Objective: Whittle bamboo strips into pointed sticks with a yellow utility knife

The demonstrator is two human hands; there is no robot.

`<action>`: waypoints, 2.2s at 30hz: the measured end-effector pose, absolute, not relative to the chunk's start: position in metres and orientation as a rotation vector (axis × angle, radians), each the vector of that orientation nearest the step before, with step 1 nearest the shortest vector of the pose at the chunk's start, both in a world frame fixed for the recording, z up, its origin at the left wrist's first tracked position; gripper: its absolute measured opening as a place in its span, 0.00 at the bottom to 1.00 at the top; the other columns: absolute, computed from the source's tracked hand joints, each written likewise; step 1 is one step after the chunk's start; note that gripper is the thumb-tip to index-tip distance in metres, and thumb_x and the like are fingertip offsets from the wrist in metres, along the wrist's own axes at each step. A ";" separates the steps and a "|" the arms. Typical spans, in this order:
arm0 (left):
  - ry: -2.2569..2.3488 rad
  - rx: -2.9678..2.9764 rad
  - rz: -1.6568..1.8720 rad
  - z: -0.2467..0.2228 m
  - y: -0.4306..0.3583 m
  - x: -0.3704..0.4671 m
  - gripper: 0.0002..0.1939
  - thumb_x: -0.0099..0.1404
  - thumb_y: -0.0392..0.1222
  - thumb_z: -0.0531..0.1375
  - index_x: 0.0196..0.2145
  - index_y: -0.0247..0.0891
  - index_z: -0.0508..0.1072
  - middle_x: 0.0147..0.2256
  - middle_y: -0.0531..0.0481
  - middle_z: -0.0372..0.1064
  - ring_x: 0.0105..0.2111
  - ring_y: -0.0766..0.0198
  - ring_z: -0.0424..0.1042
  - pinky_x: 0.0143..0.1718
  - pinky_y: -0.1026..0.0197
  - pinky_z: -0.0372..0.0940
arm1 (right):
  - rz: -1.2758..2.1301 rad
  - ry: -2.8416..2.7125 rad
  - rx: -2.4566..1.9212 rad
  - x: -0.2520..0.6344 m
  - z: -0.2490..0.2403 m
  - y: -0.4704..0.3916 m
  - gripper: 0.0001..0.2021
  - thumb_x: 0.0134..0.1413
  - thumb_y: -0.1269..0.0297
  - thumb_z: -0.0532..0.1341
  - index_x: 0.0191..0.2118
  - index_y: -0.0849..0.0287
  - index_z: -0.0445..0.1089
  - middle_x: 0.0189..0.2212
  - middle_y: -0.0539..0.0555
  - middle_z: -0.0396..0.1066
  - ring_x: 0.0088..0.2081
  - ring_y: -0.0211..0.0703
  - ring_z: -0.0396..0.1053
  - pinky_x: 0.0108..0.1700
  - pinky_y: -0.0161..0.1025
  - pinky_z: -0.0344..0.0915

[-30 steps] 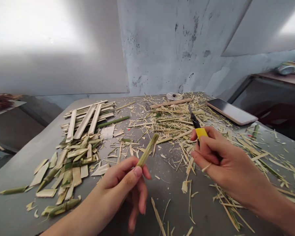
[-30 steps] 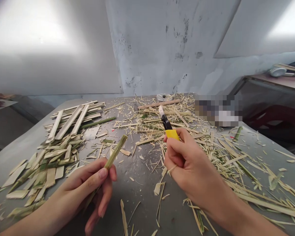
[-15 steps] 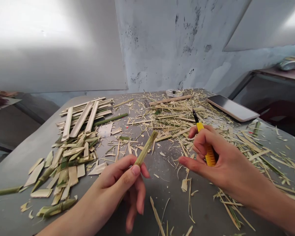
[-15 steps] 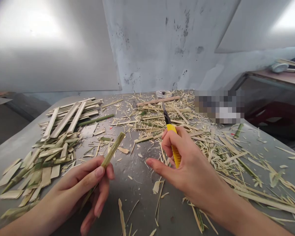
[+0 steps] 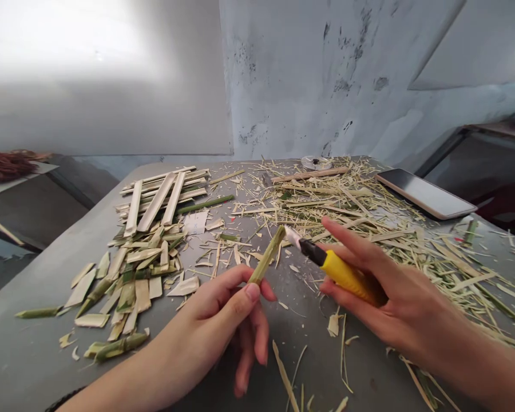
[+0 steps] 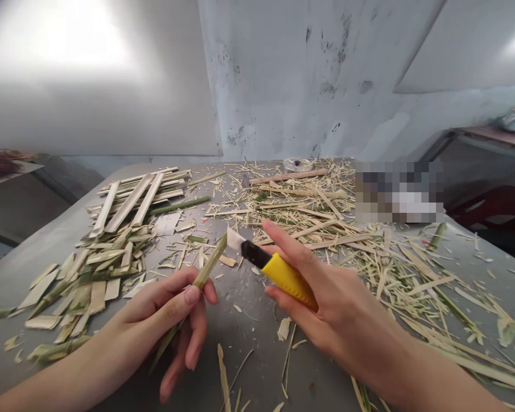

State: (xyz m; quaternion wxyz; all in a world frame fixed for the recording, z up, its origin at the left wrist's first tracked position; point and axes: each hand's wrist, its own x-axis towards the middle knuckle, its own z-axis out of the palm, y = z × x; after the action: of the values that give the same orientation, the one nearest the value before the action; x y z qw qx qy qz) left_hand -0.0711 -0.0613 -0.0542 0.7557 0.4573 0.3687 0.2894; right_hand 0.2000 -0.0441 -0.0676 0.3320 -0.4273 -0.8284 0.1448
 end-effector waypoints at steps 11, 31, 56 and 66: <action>0.812 1.052 0.595 -0.055 -0.065 -0.070 0.13 0.80 0.51 0.49 0.46 0.41 0.65 0.28 0.55 0.73 0.15 0.76 0.68 0.17 0.77 0.61 | 0.259 -2.346 -0.951 0.198 -0.066 -0.047 0.23 0.73 0.61 0.58 0.70 0.44 0.59 0.49 0.50 0.79 0.37 0.37 0.79 0.36 0.33 0.71; 0.876 1.120 0.550 -0.057 -0.068 -0.071 0.15 0.79 0.56 0.50 0.46 0.43 0.68 0.30 0.56 0.75 0.12 0.79 0.65 0.14 0.79 0.54 | 0.238 -2.427 -0.989 0.199 -0.066 -0.052 0.20 0.72 0.61 0.58 0.65 0.49 0.64 0.39 0.50 0.79 0.30 0.41 0.76 0.33 0.38 0.68; 0.974 1.284 0.516 -0.057 -0.073 -0.068 0.19 0.79 0.58 0.47 0.42 0.42 0.66 0.30 0.55 0.75 0.15 0.75 0.67 0.17 0.73 0.55 | -0.005 -2.440 -1.080 0.197 -0.070 -0.050 0.16 0.72 0.49 0.56 0.36 0.56 0.67 0.21 0.45 0.64 0.20 0.36 0.61 0.25 0.39 0.50; 0.972 1.244 0.536 -0.051 -0.063 -0.063 0.16 0.80 0.54 0.46 0.41 0.42 0.64 0.27 0.58 0.71 0.14 0.74 0.70 0.16 0.74 0.54 | -0.320 -2.453 -1.155 0.193 -0.064 -0.047 0.20 0.72 0.46 0.54 0.33 0.55 0.65 0.20 0.48 0.67 0.19 0.39 0.63 0.23 0.39 0.47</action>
State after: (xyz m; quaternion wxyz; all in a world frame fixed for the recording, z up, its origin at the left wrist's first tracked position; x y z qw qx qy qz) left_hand -0.0631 -0.0634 -0.0507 0.6721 0.5524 0.4317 0.2382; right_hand 0.1934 -0.0471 -0.0640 0.2044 -0.4140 -0.8796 -0.1147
